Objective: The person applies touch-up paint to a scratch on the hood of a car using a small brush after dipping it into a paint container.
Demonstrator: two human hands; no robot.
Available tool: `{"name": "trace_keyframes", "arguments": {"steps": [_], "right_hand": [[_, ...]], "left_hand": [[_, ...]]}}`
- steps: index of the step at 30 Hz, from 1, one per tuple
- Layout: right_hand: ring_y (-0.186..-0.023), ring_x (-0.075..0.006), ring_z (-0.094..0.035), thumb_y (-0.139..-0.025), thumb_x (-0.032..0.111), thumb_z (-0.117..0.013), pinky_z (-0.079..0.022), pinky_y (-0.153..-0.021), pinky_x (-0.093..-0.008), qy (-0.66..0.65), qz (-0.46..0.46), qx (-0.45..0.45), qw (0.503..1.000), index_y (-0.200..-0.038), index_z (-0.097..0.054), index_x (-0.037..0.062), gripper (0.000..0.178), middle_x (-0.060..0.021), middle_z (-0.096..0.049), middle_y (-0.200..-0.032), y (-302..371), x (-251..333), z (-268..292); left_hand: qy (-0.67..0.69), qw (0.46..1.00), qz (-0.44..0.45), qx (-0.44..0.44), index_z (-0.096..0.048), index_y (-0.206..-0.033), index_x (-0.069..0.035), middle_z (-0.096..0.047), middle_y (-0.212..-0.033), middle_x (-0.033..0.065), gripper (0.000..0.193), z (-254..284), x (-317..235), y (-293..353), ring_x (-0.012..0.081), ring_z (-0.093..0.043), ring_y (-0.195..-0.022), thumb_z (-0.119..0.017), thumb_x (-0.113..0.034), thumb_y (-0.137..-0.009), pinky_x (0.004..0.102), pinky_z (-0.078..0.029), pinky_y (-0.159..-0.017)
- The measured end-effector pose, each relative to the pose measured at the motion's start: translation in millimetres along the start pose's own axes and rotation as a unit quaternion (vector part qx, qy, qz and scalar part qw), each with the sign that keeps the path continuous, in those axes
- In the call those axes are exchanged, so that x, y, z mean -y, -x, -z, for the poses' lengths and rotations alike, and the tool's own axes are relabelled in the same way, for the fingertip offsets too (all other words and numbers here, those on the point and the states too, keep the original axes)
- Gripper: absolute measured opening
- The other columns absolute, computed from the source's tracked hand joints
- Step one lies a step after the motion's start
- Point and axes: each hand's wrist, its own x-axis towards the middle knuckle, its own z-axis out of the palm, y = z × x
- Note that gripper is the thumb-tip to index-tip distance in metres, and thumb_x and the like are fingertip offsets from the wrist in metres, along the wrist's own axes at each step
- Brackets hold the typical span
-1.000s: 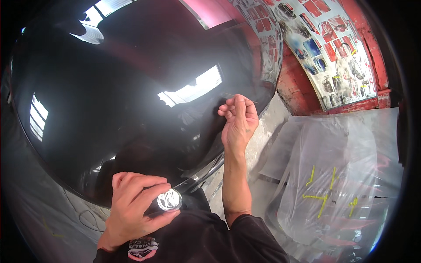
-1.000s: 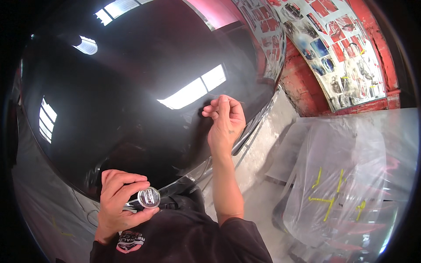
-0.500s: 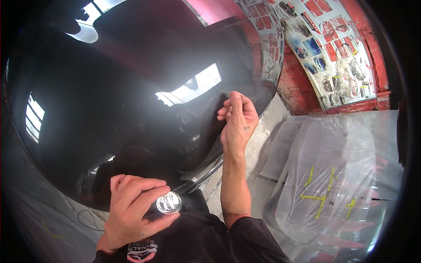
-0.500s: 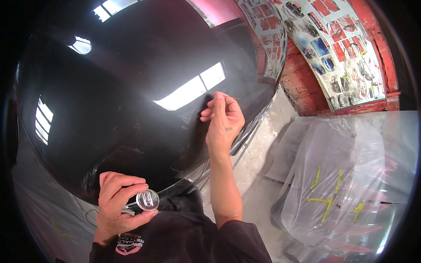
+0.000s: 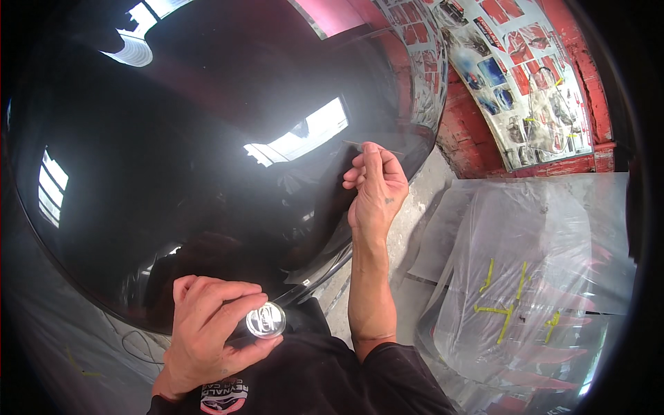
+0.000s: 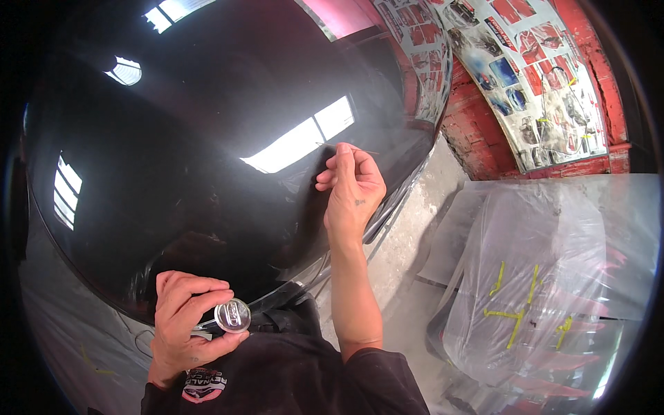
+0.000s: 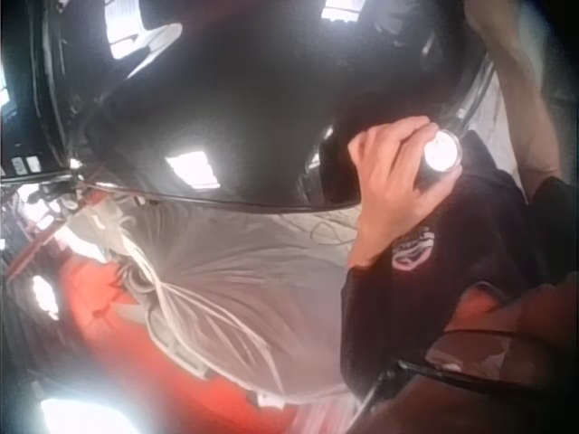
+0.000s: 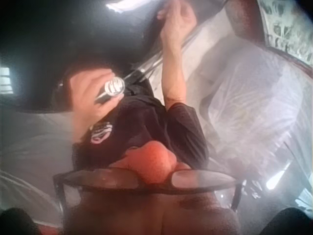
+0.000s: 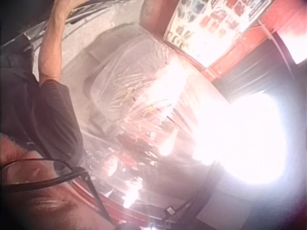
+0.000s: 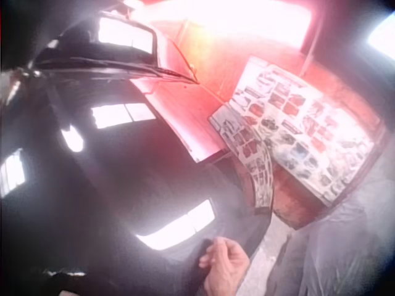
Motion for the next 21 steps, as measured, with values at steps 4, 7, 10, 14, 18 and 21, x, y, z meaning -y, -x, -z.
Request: {"name": "trace_keyframes", "arguments": {"steps": [4, 7, 10, 14, 18, 21], "right_hand": [[-0.054, -0.0083, -0.057, -0.098, 0.019, -0.067, -0.048, -0.048, -0.0219, 0.001, -0.002, -0.001, 1.0, -0.096, -0.066, -0.0021, 0.022, -0.0037, -0.063, -0.074, 2, 1, 2], [-0.054, -0.0084, -0.057, -0.098, 0.019, -0.068, -0.049, -0.048, -0.022, 0.001, -0.001, -0.002, 1.0, -0.096, -0.066, -0.0019, 0.021, -0.0038, -0.063, -0.074, 4, 2, 4], [-0.054, -0.0082, -0.057, -0.097, 0.019, -0.068, -0.049, -0.048, -0.0221, -0.017, -0.001, 0.001, 1.0, -0.096, -0.066, -0.0017, 0.021, -0.0036, -0.063, -0.074, 5, 3, 7], [-0.054, -0.008, -0.057, -0.097, 0.019, -0.068, -0.049, -0.048, -0.0221, -0.013, -0.002, 0.002, 1.0, -0.096, -0.066, -0.0017, 0.021, -0.0035, -0.063, -0.074, 8, 4, 8], [-0.054, -0.0081, -0.057, -0.097, 0.019, -0.068, -0.049, -0.048, -0.0221, -0.007, -0.004, 0.006, 1.0, -0.096, -0.066, -0.0019, 0.021, -0.0036, -0.063, -0.074, 7, 2, 8], [-0.054, -0.008, -0.057, -0.097, 0.02, -0.068, -0.049, -0.047, -0.0218, -0.001, -0.005, 0.005, 1.0, -0.097, -0.067, -0.0021, 0.022, -0.0037, -0.063, -0.074, 5, 3, 7]], "left_hand": [[-0.001, 1.0, -0.002, 0.0, -0.07, -0.1, -0.01, -0.067, -0.104, 0.0007, 0.048, -1, -2, 3, 0.0199, -0.06, -0.085, -0.089, -0.024, -0.059, 0.0374, -0.037, -0.083], [0.0, 1.0, -0.002, 0.001, -0.07, -0.1, -0.01, -0.067, -0.105, 0.0006, 0.048, -1, -5, 5, 0.0197, -0.06, -0.085, -0.089, -0.024, -0.059, 0.0375, -0.037, -0.083], [0.002, 1.0, -0.003, 0.001, -0.07, -0.1, -0.01, -0.067, -0.105, 0.0005, 0.047, -1, -7, 7, 0.0195, -0.06, -0.085, -0.089, -0.025, -0.059, 0.0373, -0.037, -0.083], [-0.002, 1.0, -0.001, -0.002, -0.07, -0.1, -0.01, -0.067, -0.105, 0.0004, 0.047, -1, -9, 11, 0.0193, -0.06, -0.085, -0.089, -0.025, -0.06, 0.0374, -0.037, -0.083], [0.004, 1.0, 0.0, 0.002, -0.07, -0.101, -0.011, -0.067, -0.105, 0.0002, 0.047, -2, -8, 11, 0.0192, -0.06, -0.085, -0.089, -0.025, -0.061, 0.0378, -0.037, -0.084], [0.004, 1.0, 0.002, 0.004, -0.07, -0.101, -0.011, -0.066, -0.106, 0.0001, 0.047, -2, -7, 9, 0.0191, -0.06, -0.085, -0.089, -0.025, -0.061, 0.0379, -0.036, -0.085]]}}
